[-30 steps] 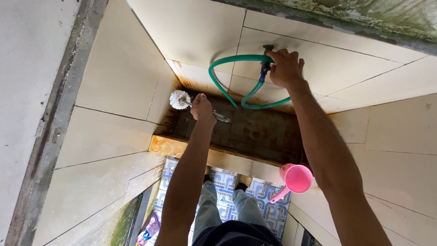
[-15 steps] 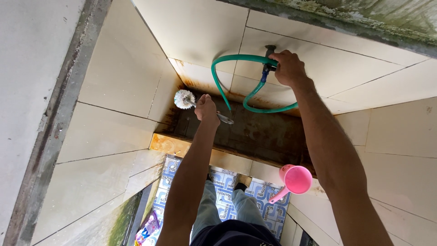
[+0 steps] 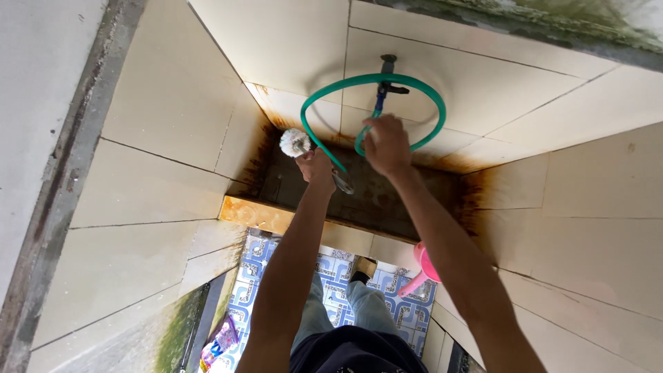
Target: The person scrubs a tiled wall with a long-handled brush, repeatedly pouring water from a pink scoop onto the brush and wall. They rinse the brush under a green hose and continue scrubbing the same area.
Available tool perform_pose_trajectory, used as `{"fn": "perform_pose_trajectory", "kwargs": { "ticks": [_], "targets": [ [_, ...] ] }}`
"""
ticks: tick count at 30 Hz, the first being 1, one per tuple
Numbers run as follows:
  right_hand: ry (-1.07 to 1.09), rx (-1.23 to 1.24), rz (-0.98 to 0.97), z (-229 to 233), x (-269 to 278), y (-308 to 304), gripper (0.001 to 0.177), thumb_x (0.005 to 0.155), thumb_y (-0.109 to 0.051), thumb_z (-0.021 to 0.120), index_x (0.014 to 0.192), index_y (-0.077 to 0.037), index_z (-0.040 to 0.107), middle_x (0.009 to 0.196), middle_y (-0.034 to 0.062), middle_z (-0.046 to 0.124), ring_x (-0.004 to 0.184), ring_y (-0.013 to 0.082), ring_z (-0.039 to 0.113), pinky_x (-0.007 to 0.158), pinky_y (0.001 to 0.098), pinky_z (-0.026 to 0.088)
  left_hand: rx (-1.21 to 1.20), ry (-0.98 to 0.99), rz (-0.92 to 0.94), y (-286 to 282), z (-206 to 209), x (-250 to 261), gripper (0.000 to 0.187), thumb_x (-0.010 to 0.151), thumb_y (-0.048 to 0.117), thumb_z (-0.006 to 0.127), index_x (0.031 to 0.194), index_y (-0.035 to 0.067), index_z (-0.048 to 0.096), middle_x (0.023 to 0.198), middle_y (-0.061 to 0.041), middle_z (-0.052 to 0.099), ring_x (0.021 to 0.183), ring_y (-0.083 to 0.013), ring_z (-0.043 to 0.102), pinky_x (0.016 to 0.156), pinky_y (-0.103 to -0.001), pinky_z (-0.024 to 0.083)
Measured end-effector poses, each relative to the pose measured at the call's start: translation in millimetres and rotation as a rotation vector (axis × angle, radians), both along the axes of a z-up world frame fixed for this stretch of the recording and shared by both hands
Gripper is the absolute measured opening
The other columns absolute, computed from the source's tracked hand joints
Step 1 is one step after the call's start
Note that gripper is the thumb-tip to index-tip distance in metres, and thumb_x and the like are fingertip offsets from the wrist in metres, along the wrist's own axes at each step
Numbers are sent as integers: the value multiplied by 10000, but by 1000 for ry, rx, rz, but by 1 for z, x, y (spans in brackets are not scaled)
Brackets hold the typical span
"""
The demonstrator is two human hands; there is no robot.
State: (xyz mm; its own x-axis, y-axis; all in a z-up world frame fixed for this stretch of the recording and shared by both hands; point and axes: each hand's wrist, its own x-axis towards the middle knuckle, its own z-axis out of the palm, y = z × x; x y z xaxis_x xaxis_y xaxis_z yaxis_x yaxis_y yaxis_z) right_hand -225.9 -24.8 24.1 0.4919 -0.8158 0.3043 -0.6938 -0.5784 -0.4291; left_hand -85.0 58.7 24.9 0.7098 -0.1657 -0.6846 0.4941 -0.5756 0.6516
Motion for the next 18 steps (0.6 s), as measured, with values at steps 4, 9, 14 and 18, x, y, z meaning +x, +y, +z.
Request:
{"fn": "perform_pose_trajectory", "kwargs": {
  "ticks": [4, 9, 14, 18],
  "targets": [
    [-161, -54, 80, -31, -25, 49, 254, 904, -183, 674, 1155, -162, 704, 998, 89, 647, 1010, 319, 647, 876, 479, 522, -79, 114, 79, 16, -75, -17, 423, 845, 323, 586, 1254, 231, 528, 828, -74, 694, 584, -249, 618, 480, -377, 529],
    [-96, 358, -11, -60, -57, 99, 265, 1019, -298, 621, 1252, -176, 662, 1030, 74, 661, 942, 270, 680, 877, 467, 573, -169, 264, -69, 59, -36, -56, 162, 906, 93, 682, 812, -36, 707, 597, -156, 632, 411, -196, 532, 407, -348, 467],
    [-207, 593, -42, -76, -86, 140, 303, 1061, -326, 546, 1278, -176, 696, 1027, 126, 725, 948, 340, 728, 835, 507, 598, -27, 253, -248, 86, -31, -91, 400, 1019, 258, 488, 857, 53, 791, 557, -87, 651, 392, -158, 569, 416, -336, 526],
    [-287, 756, -161, -72, -111, 185, 406, 1107, -430, 496, 1333, -150, 684, 1140, 223, 726, 1030, 430, 718, 894, 566, 581, -139, 287, -407, 114, -40, -112, 385, 1053, 197, 457, 978, -41, 751, 616, -173, 658, 412, -174, 577, 425, -305, 548]
  ]
}}
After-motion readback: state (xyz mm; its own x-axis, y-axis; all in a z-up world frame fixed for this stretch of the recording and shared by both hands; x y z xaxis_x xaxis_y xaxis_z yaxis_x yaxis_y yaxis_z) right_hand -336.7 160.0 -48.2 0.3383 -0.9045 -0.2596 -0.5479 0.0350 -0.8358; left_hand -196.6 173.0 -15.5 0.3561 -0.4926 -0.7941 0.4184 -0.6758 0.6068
